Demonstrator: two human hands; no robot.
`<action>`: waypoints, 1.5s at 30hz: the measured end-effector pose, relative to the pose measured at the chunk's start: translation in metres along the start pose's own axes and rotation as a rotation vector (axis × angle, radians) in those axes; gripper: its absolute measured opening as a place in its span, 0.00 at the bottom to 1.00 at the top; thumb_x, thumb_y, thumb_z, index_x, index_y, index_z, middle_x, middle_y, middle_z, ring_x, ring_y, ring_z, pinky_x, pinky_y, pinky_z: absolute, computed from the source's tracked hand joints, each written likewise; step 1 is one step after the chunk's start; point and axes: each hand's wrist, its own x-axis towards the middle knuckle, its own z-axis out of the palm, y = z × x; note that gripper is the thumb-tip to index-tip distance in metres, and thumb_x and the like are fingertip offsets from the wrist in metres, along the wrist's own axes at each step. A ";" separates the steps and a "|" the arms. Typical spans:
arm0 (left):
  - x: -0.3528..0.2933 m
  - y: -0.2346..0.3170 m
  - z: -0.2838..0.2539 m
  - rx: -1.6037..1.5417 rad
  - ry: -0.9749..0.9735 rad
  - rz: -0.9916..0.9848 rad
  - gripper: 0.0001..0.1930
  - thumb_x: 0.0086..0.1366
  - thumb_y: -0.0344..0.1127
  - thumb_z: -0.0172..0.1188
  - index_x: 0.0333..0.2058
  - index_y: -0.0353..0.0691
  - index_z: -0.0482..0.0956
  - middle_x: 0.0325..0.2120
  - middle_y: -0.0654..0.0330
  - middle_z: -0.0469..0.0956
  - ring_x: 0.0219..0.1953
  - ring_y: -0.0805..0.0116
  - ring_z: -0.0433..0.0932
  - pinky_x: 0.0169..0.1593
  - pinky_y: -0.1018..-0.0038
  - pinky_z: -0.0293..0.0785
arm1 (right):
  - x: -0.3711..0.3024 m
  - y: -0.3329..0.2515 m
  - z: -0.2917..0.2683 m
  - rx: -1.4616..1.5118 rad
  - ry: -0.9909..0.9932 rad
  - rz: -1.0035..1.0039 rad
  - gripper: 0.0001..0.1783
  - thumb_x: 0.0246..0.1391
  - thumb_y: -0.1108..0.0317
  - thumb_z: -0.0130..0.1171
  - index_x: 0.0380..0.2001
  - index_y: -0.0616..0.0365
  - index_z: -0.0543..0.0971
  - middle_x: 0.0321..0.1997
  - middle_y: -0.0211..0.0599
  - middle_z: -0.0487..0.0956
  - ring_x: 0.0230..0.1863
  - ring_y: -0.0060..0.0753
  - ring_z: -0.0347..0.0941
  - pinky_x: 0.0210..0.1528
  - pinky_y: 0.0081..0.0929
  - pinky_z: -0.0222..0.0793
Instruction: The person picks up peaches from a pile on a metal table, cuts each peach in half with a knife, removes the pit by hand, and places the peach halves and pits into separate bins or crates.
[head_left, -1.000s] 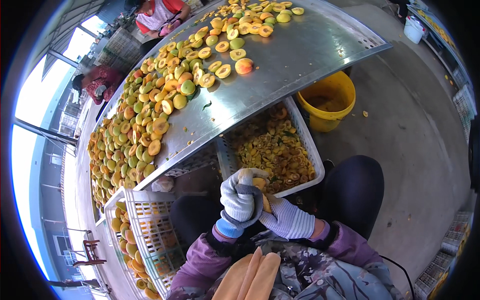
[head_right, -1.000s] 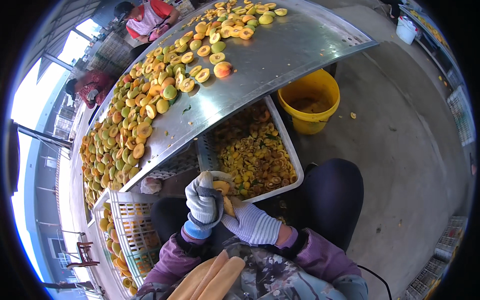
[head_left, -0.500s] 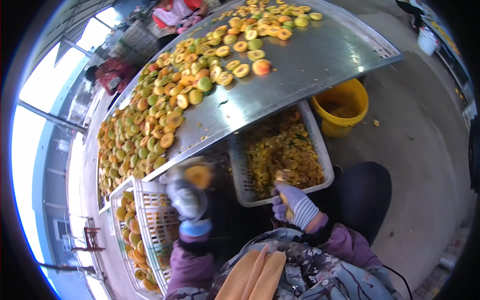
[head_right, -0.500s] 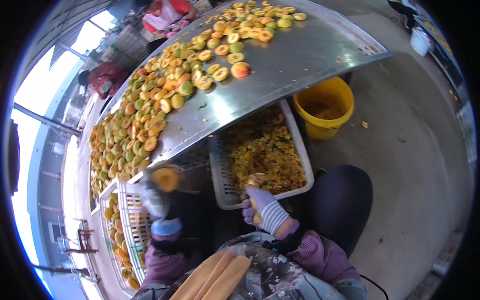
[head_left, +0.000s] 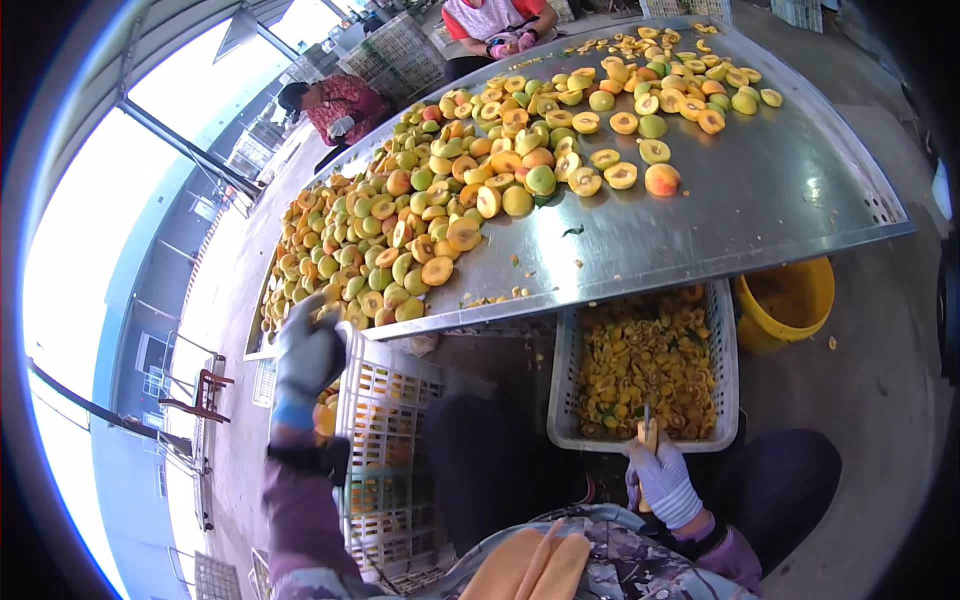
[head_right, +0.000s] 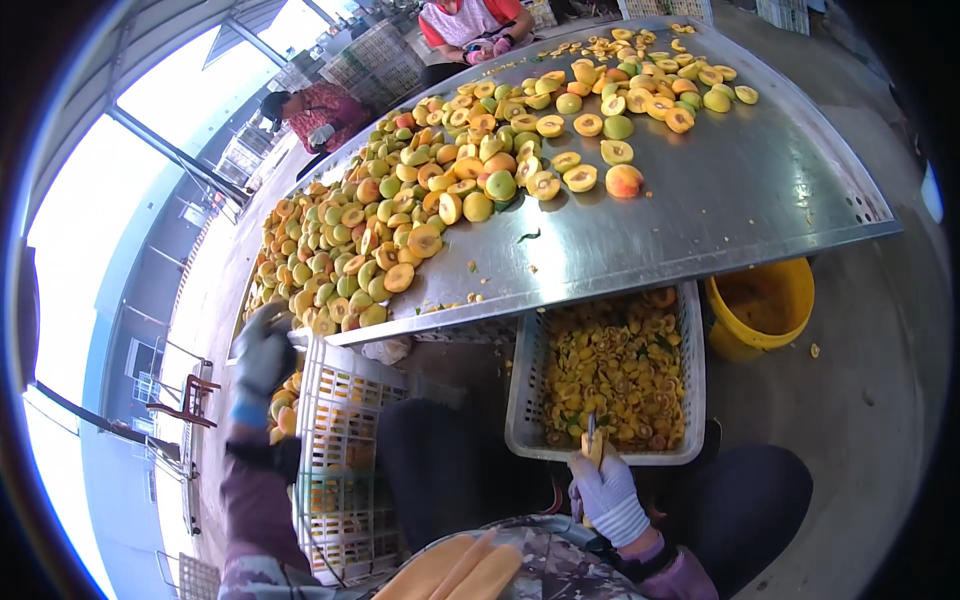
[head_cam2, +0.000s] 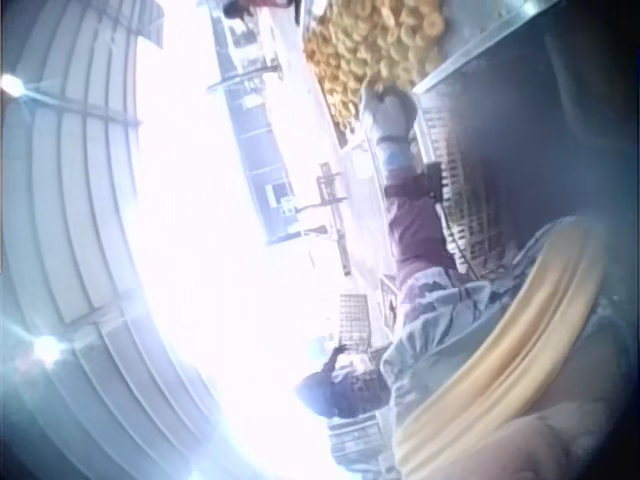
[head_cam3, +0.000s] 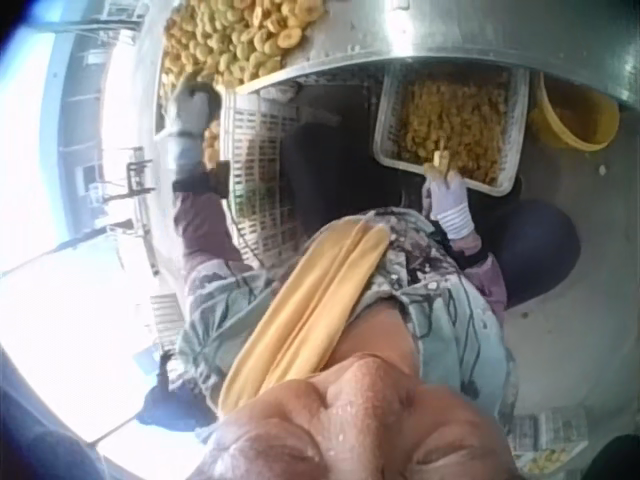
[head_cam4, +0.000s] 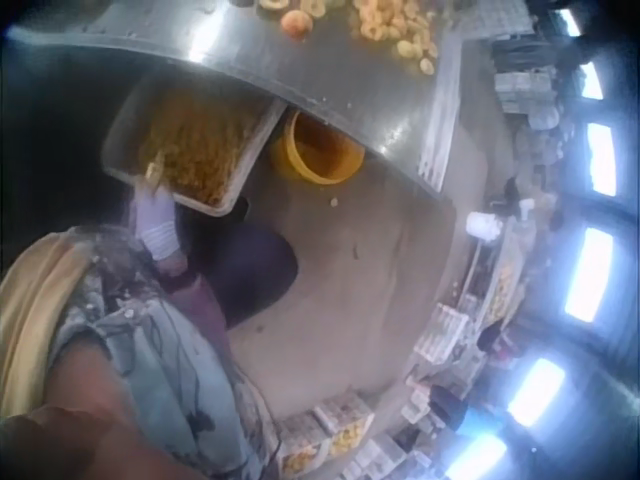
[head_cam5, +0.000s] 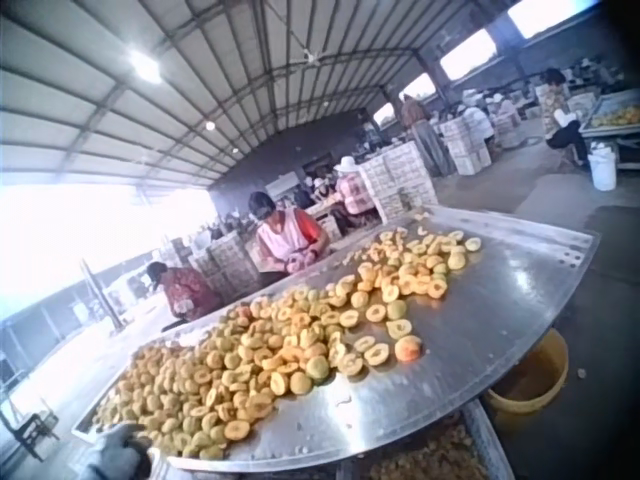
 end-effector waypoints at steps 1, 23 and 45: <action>0.022 0.025 0.036 0.124 -0.111 -0.057 0.19 0.57 0.40 0.58 0.48 0.44 0.76 0.42 0.47 0.77 0.44 0.53 0.77 0.49 0.69 0.71 | 0.001 0.000 -0.003 -0.040 0.014 -0.012 0.09 0.59 0.64 0.50 0.34 0.59 0.66 0.13 0.32 0.67 0.08 0.24 0.63 0.10 0.22 0.60; 0.090 -0.007 0.219 0.538 -0.414 -0.122 0.19 0.54 0.40 0.55 0.44 0.41 0.73 0.41 0.45 0.77 0.45 0.47 0.76 0.50 0.60 0.71 | 0.009 0.003 -0.009 -0.384 0.135 -0.107 0.15 0.56 0.62 0.57 0.37 0.62 0.69 0.17 0.33 0.72 0.16 0.23 0.71 0.19 0.23 0.67; -0.178 0.151 0.199 -1.632 -0.984 -0.470 0.19 0.70 0.41 0.46 0.53 0.34 0.68 0.47 0.56 0.75 0.48 0.69 0.74 0.50 0.75 0.71 | -0.008 -0.001 0.028 -1.016 0.253 -0.523 0.20 0.53 0.58 0.58 0.38 0.61 0.65 0.20 0.53 0.75 0.24 0.60 0.73 0.23 0.47 0.69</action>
